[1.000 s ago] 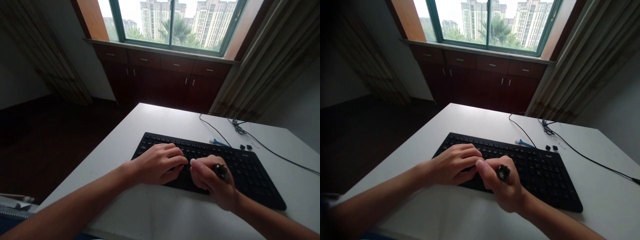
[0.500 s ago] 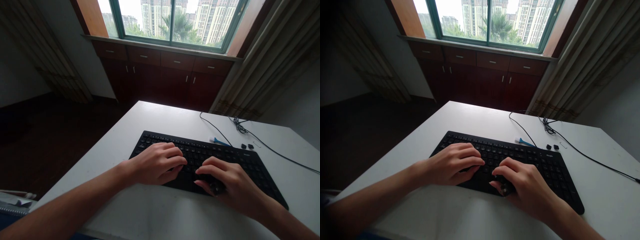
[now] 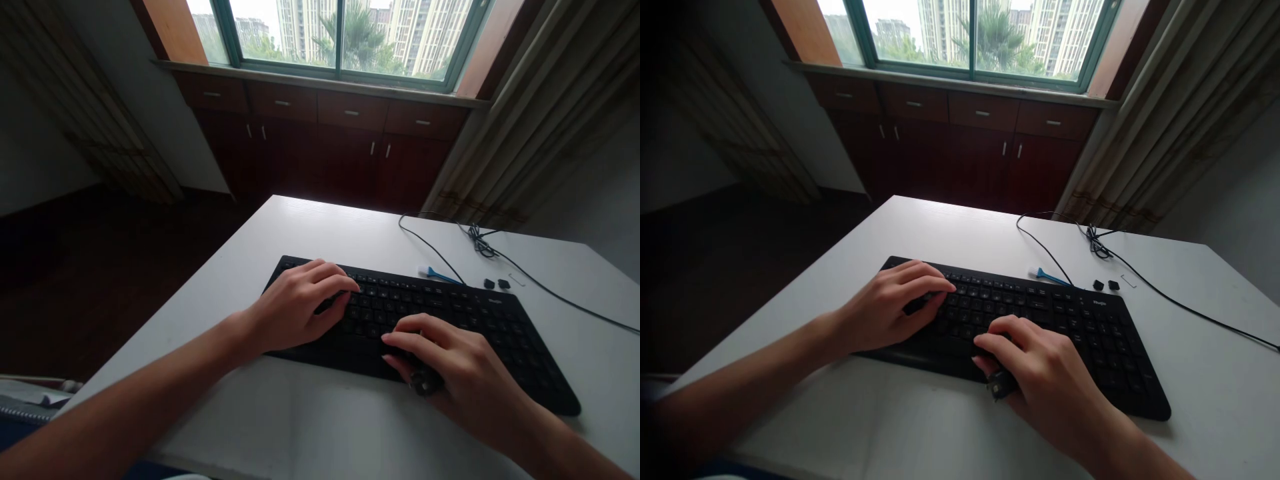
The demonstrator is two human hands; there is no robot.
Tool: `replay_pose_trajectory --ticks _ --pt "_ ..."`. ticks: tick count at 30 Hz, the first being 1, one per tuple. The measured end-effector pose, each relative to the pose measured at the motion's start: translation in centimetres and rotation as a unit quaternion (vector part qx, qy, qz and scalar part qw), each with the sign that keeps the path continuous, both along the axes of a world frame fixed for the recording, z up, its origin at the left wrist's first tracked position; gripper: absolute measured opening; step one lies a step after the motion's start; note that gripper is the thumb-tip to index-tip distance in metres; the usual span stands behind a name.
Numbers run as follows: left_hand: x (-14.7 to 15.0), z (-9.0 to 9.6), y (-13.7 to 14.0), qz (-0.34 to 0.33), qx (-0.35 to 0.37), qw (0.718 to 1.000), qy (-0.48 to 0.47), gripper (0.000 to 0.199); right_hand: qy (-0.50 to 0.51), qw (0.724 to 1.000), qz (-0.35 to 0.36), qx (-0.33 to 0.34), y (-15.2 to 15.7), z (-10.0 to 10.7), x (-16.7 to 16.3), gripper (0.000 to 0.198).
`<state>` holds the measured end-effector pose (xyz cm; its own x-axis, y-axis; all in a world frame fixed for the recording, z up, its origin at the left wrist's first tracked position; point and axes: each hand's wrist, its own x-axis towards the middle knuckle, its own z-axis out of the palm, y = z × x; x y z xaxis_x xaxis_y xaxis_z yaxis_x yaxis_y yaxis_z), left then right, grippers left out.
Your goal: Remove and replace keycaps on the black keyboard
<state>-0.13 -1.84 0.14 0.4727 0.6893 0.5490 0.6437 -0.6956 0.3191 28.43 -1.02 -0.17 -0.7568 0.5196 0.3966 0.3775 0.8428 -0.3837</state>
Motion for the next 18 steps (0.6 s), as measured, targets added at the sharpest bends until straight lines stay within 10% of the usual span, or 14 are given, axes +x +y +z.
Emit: replay_pose_trajectory --ticks 18 --pt "-0.3 -0.3 0.2 0.034 -0.006 0.999 0.039 0.018 0.043 0.997 0.027 0.064 -0.8 0.0 -0.7 0.018"
